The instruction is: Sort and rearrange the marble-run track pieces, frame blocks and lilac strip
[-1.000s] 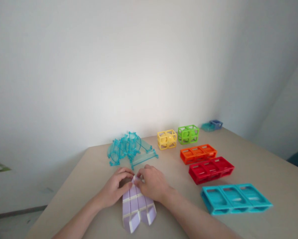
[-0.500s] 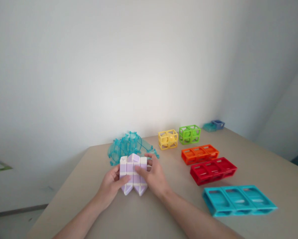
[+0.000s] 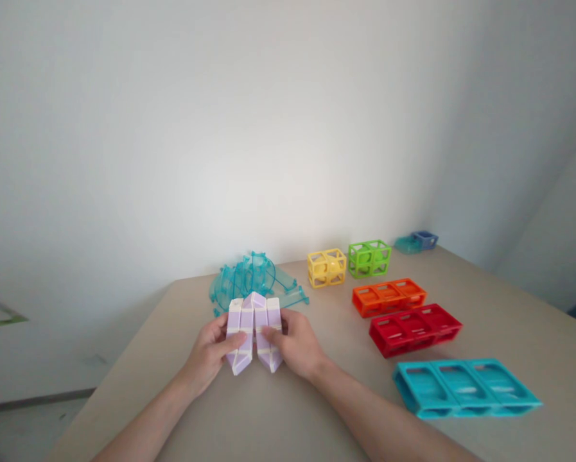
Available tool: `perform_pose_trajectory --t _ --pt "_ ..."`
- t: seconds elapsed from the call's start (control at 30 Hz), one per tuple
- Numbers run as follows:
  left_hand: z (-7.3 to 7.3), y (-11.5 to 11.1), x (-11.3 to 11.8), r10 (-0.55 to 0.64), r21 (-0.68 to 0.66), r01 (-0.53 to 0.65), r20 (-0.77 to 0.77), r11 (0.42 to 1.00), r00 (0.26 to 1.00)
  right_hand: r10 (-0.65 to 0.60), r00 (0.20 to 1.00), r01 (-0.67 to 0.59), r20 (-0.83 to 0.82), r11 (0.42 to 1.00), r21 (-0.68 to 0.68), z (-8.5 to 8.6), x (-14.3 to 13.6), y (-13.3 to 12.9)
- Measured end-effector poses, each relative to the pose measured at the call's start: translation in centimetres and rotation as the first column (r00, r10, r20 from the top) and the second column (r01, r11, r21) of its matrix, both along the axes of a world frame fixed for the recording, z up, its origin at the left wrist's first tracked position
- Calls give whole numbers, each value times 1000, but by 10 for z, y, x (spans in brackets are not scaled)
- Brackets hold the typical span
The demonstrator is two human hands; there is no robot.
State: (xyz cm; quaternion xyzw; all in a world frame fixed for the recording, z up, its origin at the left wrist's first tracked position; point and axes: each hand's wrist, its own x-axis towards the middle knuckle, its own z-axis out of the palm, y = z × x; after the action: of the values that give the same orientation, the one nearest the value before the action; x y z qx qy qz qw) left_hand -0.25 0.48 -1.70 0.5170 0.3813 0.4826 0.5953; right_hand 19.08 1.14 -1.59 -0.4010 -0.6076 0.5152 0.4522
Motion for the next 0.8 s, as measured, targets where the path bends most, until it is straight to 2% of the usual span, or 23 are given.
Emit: perform_pose_trajectory --t 0.13,0.3,0.4,0.53,0.67,0.8 --pt "1 0 0 -12 34 13 -18 999 1000 -29 998 26 60 999 46 -1 0 0" --pt "-4 2 1 28 79 -22 -83 997 996 -76 987 62 141 993 105 -5 0 -2" --pt "-8 3 0 17 63 -9 -116 998 993 -88 984 67 154 989 135 -7 0 -5" --pt "-9 2 -1 -21 20 25 -166 999 986 -180 963 136 200 967 215 -7 -1 -6" --pt "-6 -2 1 -25 110 61 -300 992 954 -162 938 78 306 960 270 -7 -3 -6" --pt "-3 -6 3 -43 209 166 -493 964 869 -148 915 37 375 957 288 -6 -5 -8"
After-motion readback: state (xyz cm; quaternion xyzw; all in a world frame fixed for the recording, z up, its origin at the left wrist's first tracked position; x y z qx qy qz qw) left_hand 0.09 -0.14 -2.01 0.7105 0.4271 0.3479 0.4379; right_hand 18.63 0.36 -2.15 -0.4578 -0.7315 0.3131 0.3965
